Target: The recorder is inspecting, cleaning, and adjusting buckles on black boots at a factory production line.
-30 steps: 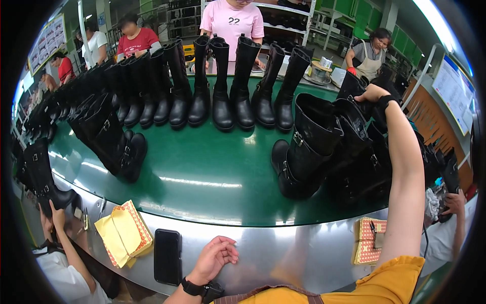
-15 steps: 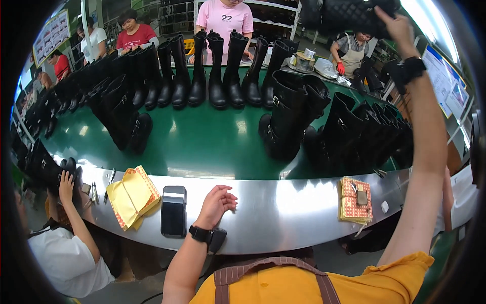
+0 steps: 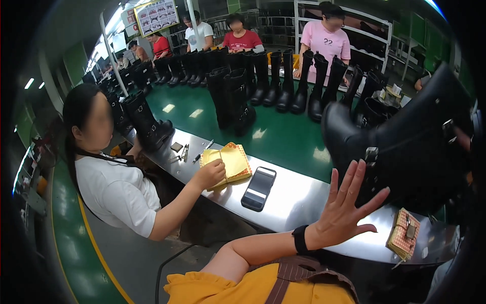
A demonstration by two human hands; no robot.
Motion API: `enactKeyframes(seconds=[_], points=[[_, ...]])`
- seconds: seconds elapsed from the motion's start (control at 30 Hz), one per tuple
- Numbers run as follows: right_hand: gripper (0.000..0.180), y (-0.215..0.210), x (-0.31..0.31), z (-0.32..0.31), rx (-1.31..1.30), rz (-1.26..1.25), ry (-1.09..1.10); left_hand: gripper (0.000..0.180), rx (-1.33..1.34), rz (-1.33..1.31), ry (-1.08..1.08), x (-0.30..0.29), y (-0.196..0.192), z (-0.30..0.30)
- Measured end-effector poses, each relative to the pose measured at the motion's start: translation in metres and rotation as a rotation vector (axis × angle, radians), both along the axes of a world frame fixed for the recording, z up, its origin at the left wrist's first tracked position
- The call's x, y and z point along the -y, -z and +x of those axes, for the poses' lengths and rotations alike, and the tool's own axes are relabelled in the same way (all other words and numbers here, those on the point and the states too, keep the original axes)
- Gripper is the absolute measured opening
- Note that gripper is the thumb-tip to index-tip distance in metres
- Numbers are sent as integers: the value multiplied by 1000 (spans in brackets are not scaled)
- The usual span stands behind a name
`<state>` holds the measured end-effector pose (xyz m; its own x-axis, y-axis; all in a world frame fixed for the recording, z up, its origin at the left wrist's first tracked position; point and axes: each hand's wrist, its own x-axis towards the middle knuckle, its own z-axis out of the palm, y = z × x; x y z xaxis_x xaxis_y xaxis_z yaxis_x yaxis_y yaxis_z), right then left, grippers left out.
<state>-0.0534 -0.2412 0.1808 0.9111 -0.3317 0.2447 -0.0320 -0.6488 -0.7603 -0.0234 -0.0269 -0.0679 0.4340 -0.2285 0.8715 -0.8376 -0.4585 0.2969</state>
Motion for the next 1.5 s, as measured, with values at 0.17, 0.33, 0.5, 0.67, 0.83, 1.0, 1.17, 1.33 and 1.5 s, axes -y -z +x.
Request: enactKeyframes(seconds=[0.17,0.33,0.5,0.67,0.83,1.0,1.17,1.33,1.5], points=[[45,87,-17,3,-606,-503,-449,120,-565,157,170,13,80,-4],[77,118,9,-11,-166,89,-605,105,-579,-180,144,0,128,18],[120,195,26,-33,340,224,-503,82,-836,-440,359,-29,140,36],[107,331,-11,-65,313,-73,-319,71,-920,-507,390,-46,152,28],[74,402,-34,-38,27,335,-293,49,-967,-631,424,-49,155,24],[65,401,-23,-20,88,395,-134,52,-953,-554,375,-41,157,28],[71,391,-10,-17,-136,414,-180,61,-811,-179,-13,-45,150,29],[61,386,-3,-24,-189,651,-260,44,-1305,-427,336,-53,129,21],[40,388,-1,-48,-20,1140,-189,38,-1423,-767,633,-48,112,12]])
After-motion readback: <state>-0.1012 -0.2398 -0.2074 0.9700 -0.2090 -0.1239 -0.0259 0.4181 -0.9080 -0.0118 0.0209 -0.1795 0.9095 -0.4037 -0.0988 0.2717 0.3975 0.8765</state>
